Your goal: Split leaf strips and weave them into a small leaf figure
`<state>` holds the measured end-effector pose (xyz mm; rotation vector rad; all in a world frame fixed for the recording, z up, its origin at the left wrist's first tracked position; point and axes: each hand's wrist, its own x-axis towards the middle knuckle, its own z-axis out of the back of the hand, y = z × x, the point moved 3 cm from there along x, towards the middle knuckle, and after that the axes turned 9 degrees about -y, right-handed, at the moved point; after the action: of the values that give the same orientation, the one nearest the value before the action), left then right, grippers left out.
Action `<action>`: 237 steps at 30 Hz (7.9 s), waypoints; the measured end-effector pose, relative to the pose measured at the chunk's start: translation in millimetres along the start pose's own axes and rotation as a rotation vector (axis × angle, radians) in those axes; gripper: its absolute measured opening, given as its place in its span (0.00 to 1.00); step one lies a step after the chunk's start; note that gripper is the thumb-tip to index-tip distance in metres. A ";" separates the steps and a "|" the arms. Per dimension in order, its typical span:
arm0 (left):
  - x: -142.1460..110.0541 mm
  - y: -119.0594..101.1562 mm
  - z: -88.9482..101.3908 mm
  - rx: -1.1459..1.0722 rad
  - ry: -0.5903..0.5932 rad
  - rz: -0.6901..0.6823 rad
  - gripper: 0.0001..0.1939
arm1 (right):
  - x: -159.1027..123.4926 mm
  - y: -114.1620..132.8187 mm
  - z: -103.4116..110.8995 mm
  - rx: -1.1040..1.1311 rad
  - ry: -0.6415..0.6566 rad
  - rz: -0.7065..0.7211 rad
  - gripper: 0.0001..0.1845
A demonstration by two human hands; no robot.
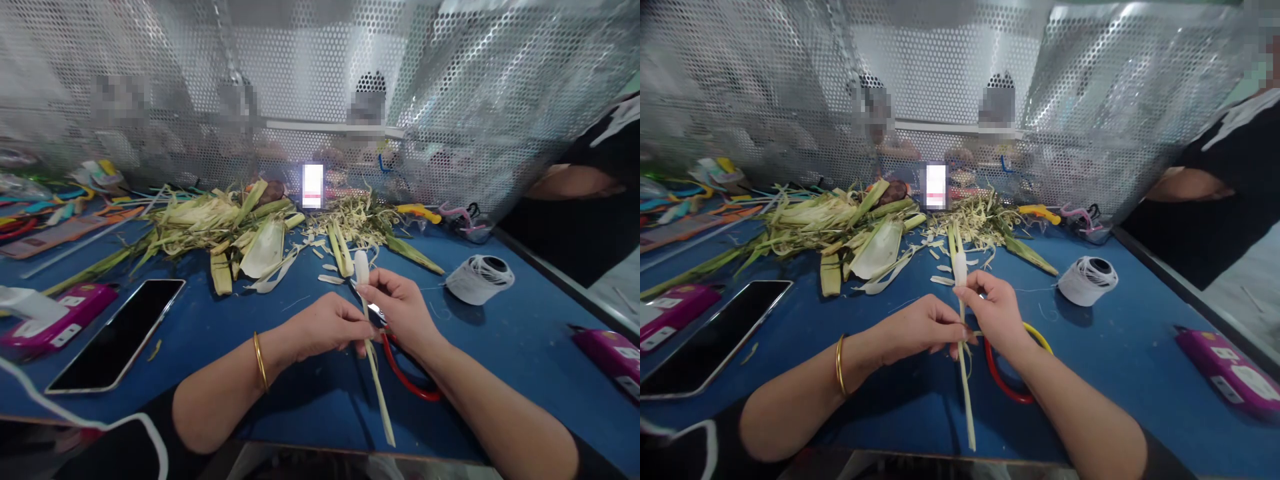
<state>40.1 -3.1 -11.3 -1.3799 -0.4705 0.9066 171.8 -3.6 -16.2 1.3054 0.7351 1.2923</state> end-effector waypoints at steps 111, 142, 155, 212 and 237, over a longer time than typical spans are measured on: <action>7.0 2.3 13.2 -0.050 -0.318 -0.091 0.13 | 2.0 19.3 21.9 -0.475 -0.255 0.506 0.13; 9.6 6.8 23.5 -0.367 -0.431 0.006 0.10 | 2.3 7.7 10.3 -0.489 0.381 0.207 0.17; 14.8 11.1 25.3 -0.605 -0.366 -0.005 0.13 | -18.2 23.7 -7.0 -0.825 0.242 1.219 0.13; 9.8 2.4 34.9 -0.441 -0.476 -0.050 0.09 | -6.1 37.2 26.2 -0.759 -0.322 1.032 0.10; 8.9 4.3 29.0 -0.475 -0.413 0.037 0.11 | -5.5 17.1 8.1 -0.611 0.351 0.399 0.19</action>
<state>22.3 21.8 -12.3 -1.6313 -1.0282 1.1647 173.9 -14.5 0.1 0.7477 0.2644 1.9139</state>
